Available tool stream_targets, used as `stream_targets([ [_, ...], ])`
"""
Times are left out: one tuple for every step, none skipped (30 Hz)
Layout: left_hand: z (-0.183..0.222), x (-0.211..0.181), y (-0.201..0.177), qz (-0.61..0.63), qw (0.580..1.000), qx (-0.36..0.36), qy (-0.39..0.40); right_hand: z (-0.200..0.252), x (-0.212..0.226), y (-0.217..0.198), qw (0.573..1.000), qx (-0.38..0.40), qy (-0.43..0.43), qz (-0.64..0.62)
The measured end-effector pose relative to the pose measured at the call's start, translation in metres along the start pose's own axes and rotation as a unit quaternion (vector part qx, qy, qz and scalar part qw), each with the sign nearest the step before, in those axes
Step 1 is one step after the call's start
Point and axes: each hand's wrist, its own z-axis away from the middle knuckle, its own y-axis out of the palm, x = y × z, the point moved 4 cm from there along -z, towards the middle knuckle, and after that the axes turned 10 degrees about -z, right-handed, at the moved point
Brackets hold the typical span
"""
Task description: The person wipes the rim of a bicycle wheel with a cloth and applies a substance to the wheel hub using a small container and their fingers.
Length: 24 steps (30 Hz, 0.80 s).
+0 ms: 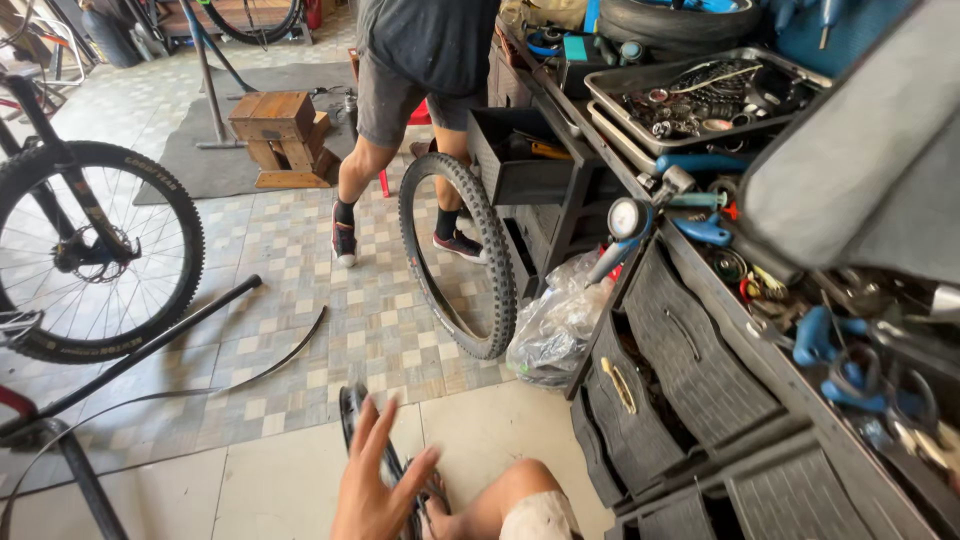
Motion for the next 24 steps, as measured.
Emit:
stream_targets([
  [0.003, -0.019, -0.003, 0.048, 0.997, -0.009, 0.064, 0.01, 0.019, 0.008, 0.999, 0.018, -0.008, -0.028],
  [0.004, -0.038, -0.005, 0.079, 0.991, 0.007, 0.107, 0.022, 0.039, 0.013, 0.998, 0.038, -0.016, -0.055],
  [0.005, -0.058, -0.008, 0.107, 0.983, 0.022, 0.147, 0.036, 0.058, 0.022, 0.995, 0.057, -0.022, -0.084],
  [0.003, -0.08, -0.009, 0.134, 0.971, 0.029, 0.194, 0.047, 0.077, 0.031, 0.99, 0.077, -0.028, -0.115],
  [0.001, -0.101, -0.01, 0.159, 0.958, 0.033, 0.238, 0.053, 0.095, 0.043, 0.984, 0.096, -0.034, -0.147],
  [-0.004, -0.119, -0.011, 0.16, 0.953, 0.033, 0.254, 0.06, 0.111, 0.054, 0.977, 0.114, -0.038, -0.176],
  [-0.009, -0.135, -0.016, 0.159, 0.949, 0.032, 0.271, 0.069, 0.129, 0.064, 0.969, 0.13, -0.043, -0.206],
  [-0.015, -0.149, -0.022, 0.159, 0.941, 0.022, 0.297, 0.08, 0.145, 0.072, 0.959, 0.146, -0.049, -0.24],
  [-0.021, -0.158, -0.028, 0.159, 0.933, 0.012, 0.322, 0.089, 0.158, 0.082, 0.948, 0.161, -0.054, -0.271],
  [-0.026, -0.162, -0.03, 0.237, 0.916, 0.076, 0.313, 0.102, 0.168, 0.089, 0.938, 0.162, -0.051, -0.302],
  [-0.03, -0.164, -0.033, 0.313, 0.89, 0.138, 0.302, 0.111, 0.177, 0.097, 0.93, 0.158, -0.046, -0.329],
  [-0.03, -0.162, -0.037, 0.386, 0.854, 0.197, 0.287, 0.124, 0.184, 0.105, 0.922, 0.148, -0.037, -0.356],
  [-0.03, -0.154, -0.041, 0.396, 0.855, 0.213, 0.259, 0.138, 0.19, 0.115, 0.917, 0.134, -0.026, -0.374],
  [-0.03, -0.143, -0.043, 0.405, 0.854, 0.229, 0.231, 0.153, 0.195, 0.124, 0.912, 0.119, -0.016, -0.393],
  [-0.029, -0.13, -0.044, 0.414, 0.853, 0.245, 0.202, 0.163, 0.196, 0.138, 0.917, 0.105, 0.013, -0.386],
  [-0.028, -0.116, -0.047, 0.452, 0.842, 0.237, 0.175, 0.174, 0.197, 0.152, 0.92, 0.091, 0.042, -0.379],
  [-0.026, -0.102, -0.05, 0.489, 0.829, 0.228, 0.148, 0.184, 0.199, 0.163, 0.953, 0.064, 0.043, -0.294],
  [-0.025, -0.089, -0.053, 0.525, 0.814, 0.217, 0.122, 0.194, 0.2, 0.174, 0.977, 0.036, 0.044, -0.207],
  [-0.024, -0.078, -0.053, 0.532, 0.81, 0.215, 0.115, 0.207, 0.201, 0.183, 0.992, 0.011, 0.046, -0.118],
  [-0.025, -0.07, -0.054, 0.539, 0.807, 0.213, 0.109, 0.222, 0.204, 0.194, 0.992, 0.009, 0.025, -0.123],
  [-0.026, -0.065, -0.055, 0.547, 0.804, 0.21, 0.105, 0.235, 0.206, 0.203, 0.992, 0.007, 0.003, -0.128],
  [-0.027, -0.062, -0.054, 0.546, 0.806, 0.206, 0.099, 0.245, 0.207, 0.21, 0.991, 0.005, -0.019, -0.133],
  [-0.027, -0.063, -0.051, 0.546, 0.807, 0.203, 0.092, 0.257, 0.209, 0.222, 0.969, 0.07, -0.056, -0.229],
  [-0.026, -0.064, -0.049, 0.547, 0.809, 0.201, 0.084, 0.271, 0.211, 0.237, 0.933, 0.133, -0.091, -0.323],
])
